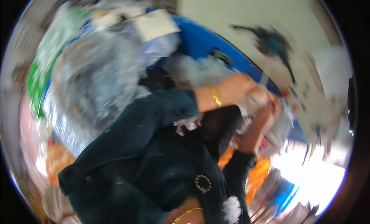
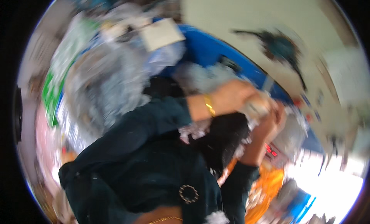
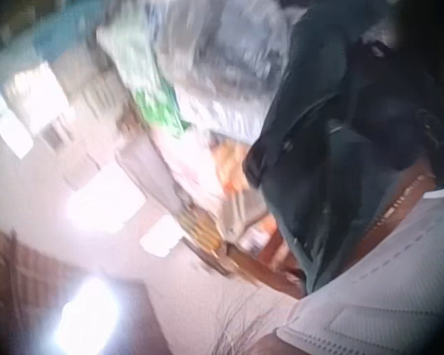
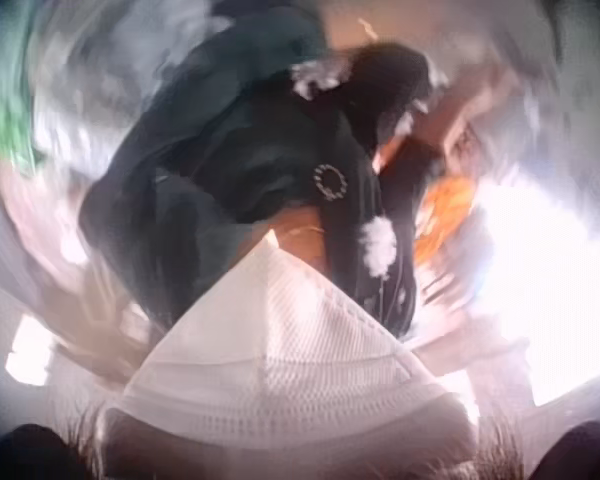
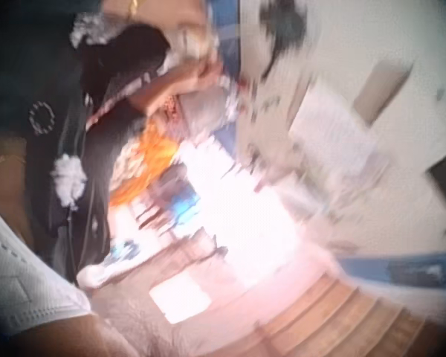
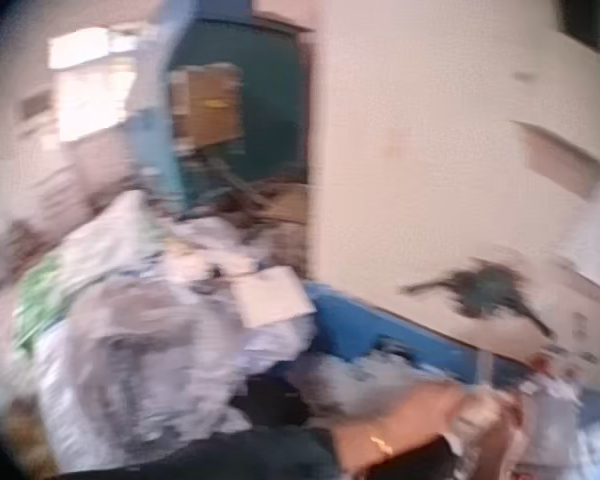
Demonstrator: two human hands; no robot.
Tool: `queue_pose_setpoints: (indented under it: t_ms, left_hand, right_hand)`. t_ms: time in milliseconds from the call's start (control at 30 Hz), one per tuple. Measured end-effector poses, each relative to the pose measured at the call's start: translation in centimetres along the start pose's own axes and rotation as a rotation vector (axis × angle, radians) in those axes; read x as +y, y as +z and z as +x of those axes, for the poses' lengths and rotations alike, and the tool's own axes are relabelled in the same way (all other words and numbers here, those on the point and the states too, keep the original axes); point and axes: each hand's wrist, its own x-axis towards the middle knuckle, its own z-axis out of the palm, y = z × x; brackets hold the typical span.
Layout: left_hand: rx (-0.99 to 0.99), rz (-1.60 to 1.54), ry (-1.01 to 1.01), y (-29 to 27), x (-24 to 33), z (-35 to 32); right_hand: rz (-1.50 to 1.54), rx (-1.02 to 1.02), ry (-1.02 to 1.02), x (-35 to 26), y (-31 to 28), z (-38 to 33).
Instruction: The person repeatedly stuffs small plush toys with white fiberfill by hand, then places each finished toy into a clear plastic bag. The process is repeated multiple times throughout the clip.
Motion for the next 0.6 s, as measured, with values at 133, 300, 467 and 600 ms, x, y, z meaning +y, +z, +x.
queue_pose_setpoints:
  t_ms: [133,300,467,600]
  left_hand:
    - [-0.043,0.041,-0.183,-4.9,-1.0,-4.5]
    - [0.052,0.473,-0.596,-21.0,-8.1,-22.1]
    - [-0.088,1.387,-1.323,-39.5,-13.6,-37.2]
    - [0.113,0.877,-1.441,-46.9,-17.7,-42.1]
  right_hand:
    - [-0.244,-0.061,-0.046,1.7,-6.9,-1.3]
    - [-1.145,-0.285,0.006,3.6,-27.4,-3.9]
    - [-1.17,-0.301,0.799,5.3,-33.4,-10.0]
    - [-1.129,-0.359,0.969,5.2,-33.3,-11.0]
